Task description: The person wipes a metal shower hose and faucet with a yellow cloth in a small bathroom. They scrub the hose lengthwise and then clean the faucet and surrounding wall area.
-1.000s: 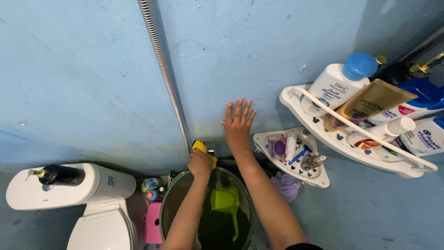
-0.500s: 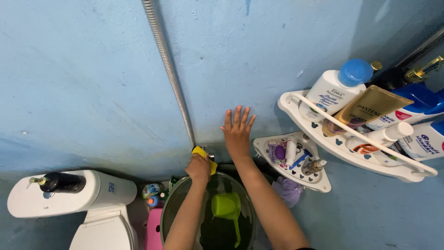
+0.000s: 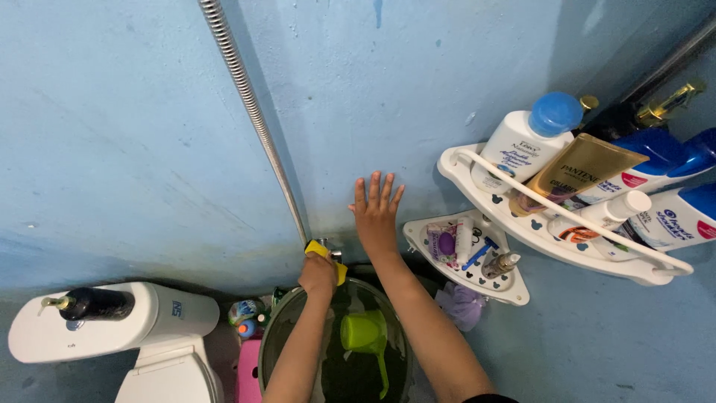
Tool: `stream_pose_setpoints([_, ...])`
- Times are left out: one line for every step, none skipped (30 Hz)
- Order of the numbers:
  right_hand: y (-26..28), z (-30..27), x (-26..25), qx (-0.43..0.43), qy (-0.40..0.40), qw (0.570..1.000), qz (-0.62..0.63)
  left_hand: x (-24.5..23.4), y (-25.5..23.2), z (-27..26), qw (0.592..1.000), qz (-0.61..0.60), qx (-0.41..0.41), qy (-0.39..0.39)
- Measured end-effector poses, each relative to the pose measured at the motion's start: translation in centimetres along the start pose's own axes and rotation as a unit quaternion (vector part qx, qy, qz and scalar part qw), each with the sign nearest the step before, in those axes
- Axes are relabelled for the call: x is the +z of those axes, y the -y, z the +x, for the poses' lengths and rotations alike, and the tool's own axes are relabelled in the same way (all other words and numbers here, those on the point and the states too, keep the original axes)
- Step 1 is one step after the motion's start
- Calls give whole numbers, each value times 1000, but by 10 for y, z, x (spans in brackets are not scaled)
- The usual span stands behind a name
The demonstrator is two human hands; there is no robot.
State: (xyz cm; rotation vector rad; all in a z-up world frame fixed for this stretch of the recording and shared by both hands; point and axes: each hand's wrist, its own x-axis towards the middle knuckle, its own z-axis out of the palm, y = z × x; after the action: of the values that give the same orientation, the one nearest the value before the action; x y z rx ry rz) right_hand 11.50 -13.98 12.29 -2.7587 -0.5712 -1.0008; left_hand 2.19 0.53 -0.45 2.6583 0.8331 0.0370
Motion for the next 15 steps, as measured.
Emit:
stream_pose_setpoints([0, -1, 1, -1, -9, 1000, -1, -6, -2, -4, 1000, -7, -5, 15])
stream_pose_setpoints([-1, -1, 2, -2, -18, 1000, -2, -12, -5, -9, 999, -14, -11, 30])
stream_pose_setpoints([-1, -1, 2, -2, -18, 1000, -2, -9, -1, -15, 999, -14, -11, 30])
stream_pose_setpoints([-1, -2, 2, -3, -17, 1000, 1, -6, 3, -21, 999, -11, -6, 38])
stream_pose_setpoints([-1, -2, 2, -3, -17, 1000, 4, -4, 7, -27, 999, -8, 0, 46])
stream_pose_setpoints([0, -2, 2, -2, -17, 1000, 4, -11, 6, -31, 999, -8, 0, 46])
stream_pose_setpoints([0, -2, 3, -2, -17, 1000, 10, -17, 5, -35, 998, 3, 1, 61])
stream_pose_setpoints([-1, -3, 4, -1, -17, 1000, 16, -23, 4, -39, 997, 13, 2, 76])
stream_pose_setpoints([-1, -3, 3, 0, -15, 1000, 15, -23, 4, -38, 997, 14, 2, 77])
stream_pose_setpoints([0, -3, 2, 2, -13, 1000, 13, -24, 4, -38, 997, 23, 0, 80])
stream_pose_setpoints([0, -2, 2, 3, -12, 1000, 10, -24, 3, -36, 996, 31, -1, 82])
stream_pose_setpoints([-1, -1, 2, 3, -12, 1000, 10, -23, 1, -29, 996, 30, -1, 82])
stream_pose_setpoints([-1, -1, 3, 1, -17, 1000, 12, -22, 0, -22, 997, 4, -10, 75])
stream_pose_setpoints([-1, -1, 3, 0, -22, 1000, 15, -21, -2, -16, 997, -22, -19, 68])
stream_pose_setpoints([-1, -1, 3, 0, -22, 1000, 14, -16, -2, -11, 997, -22, -19, 68])
